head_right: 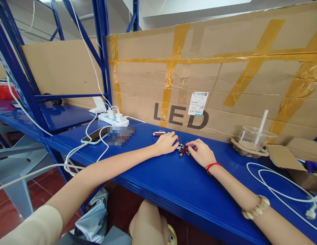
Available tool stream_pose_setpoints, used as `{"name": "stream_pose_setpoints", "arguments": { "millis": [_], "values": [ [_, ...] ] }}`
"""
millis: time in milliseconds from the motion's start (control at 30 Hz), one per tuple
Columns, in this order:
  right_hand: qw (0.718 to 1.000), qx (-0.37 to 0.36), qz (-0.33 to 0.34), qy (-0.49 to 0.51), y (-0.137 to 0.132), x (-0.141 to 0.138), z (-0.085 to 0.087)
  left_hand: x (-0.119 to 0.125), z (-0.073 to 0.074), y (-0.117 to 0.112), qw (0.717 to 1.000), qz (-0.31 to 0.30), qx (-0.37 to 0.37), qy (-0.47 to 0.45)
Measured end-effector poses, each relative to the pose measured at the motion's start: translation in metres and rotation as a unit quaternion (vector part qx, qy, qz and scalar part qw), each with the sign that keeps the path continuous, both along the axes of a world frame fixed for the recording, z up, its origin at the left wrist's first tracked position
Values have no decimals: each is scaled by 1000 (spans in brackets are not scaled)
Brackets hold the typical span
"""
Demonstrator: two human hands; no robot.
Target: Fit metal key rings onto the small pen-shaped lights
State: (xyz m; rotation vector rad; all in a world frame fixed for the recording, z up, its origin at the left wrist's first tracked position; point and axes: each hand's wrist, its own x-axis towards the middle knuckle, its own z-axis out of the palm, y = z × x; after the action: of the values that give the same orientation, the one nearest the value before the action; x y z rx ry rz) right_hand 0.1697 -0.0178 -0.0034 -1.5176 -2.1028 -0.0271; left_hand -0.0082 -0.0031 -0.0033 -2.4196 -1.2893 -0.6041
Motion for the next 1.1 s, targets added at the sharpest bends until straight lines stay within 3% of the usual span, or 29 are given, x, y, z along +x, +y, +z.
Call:
{"name": "stream_pose_setpoints", "arguments": {
  "millis": [667,1100],
  "values": [
    [1000,8,23,-18,10,6,-9,-1,-3,5,999,-4,-24,-20],
    [1000,-10,20,20,4,1,-4,0,-6,7,999,9,-23,-27]
  ]
}}
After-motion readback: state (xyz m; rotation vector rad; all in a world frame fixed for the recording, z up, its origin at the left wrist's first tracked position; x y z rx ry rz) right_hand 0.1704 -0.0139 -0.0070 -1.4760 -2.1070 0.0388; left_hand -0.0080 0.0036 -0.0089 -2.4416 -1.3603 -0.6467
